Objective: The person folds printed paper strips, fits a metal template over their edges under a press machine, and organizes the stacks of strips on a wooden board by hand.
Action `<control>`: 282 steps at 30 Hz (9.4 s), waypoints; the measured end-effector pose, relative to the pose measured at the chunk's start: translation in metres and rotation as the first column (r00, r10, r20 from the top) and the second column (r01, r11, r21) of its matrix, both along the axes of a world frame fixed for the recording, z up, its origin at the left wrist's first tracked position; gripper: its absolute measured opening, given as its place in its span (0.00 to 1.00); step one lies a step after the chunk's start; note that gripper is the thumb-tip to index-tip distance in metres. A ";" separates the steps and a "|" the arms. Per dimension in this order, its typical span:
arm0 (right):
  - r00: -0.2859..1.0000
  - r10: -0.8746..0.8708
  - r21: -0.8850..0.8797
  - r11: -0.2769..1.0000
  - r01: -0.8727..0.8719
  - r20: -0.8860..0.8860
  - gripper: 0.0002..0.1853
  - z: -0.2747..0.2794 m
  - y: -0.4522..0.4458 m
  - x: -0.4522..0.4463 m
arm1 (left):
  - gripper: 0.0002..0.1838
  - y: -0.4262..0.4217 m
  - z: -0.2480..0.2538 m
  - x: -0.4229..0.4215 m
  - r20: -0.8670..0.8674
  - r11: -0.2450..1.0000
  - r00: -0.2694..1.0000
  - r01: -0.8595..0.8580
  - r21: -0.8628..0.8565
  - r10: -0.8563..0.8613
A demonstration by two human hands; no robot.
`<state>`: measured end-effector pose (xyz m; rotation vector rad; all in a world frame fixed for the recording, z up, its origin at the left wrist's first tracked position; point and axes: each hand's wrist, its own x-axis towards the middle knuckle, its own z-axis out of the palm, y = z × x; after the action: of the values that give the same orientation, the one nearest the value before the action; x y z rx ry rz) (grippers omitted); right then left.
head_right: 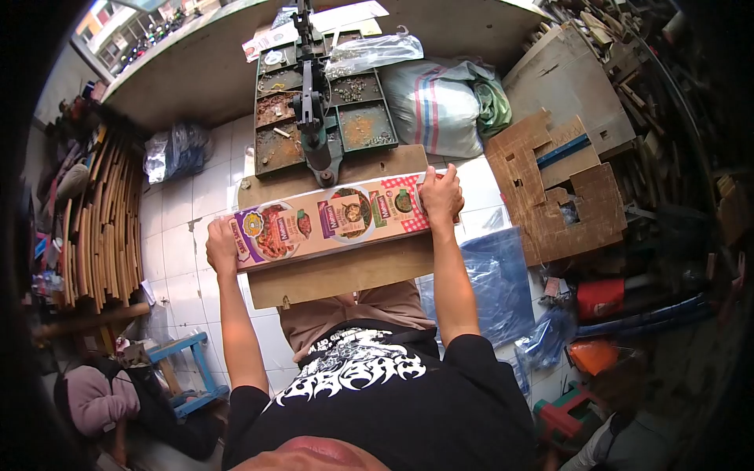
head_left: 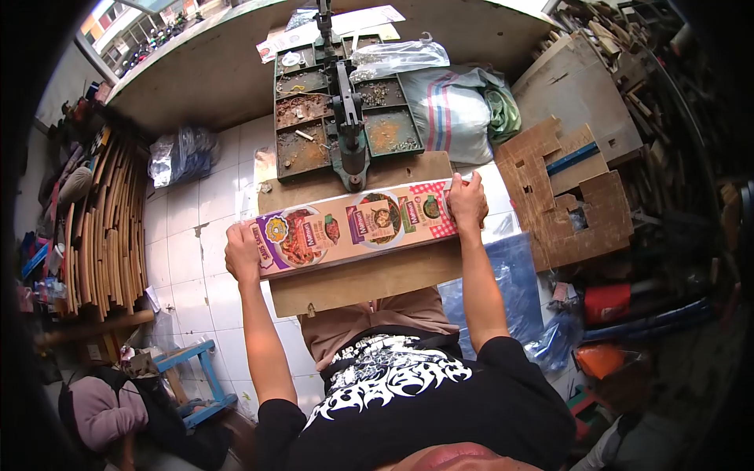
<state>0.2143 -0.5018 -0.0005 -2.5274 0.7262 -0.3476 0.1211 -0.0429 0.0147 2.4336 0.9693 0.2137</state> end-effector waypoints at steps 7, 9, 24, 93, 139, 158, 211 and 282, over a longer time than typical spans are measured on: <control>0.999 0.002 0.004 1.000 -0.002 -0.042 0.35 0.003 -0.001 0.001 | 0.28 -0.004 0.008 0.003 -0.047 1.000 0.999 -0.018 -0.001 0.018; 0.999 0.007 0.012 1.000 -0.006 -0.046 0.34 0.004 0.000 0.000 | 0.28 -0.004 0.008 0.003 -0.025 1.000 1.000 -0.006 -0.001 0.006; 0.998 0.031 -0.008 0.999 -0.032 -0.051 0.33 -0.004 -0.004 0.000 | 0.30 0.008 -0.008 0.005 0.019 0.999 1.000 -0.016 -0.036 0.016; 0.999 0.033 -0.004 0.999 -0.033 -0.019 0.33 -0.004 -0.004 0.001 | 0.31 0.008 -0.012 0.002 0.087 0.994 0.994 -0.051 -0.095 0.059; 0.999 0.025 -0.023 0.999 -0.026 -0.034 0.33 -0.003 -0.002 0.000 | 0.32 0.009 -0.011 0.003 0.071 0.992 0.996 -0.049 -0.113 0.057; 1.000 0.026 -0.029 0.999 -0.026 -0.004 0.33 -0.012 -0.006 0.003 | 0.31 0.009 -0.012 0.003 0.068 0.993 0.996 -0.056 -0.103 0.064; 0.998 0.048 -0.082 0.995 -0.051 -0.035 0.35 -0.009 -0.002 0.002 | 0.36 -0.010 -0.250 -0.123 0.305 -0.204 0.934 0.340 -0.918 0.184; 0.999 0.050 -0.044 0.998 -0.050 -0.007 0.34 -0.003 -0.001 -0.010 | 0.32 -0.008 0.008 0.014 0.009 1.000 1.000 0.008 0.012 -0.008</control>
<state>0.2041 -0.5025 -0.0033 -2.5841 0.6634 -0.3427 0.1356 -0.0509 0.0230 2.4454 0.9571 0.2281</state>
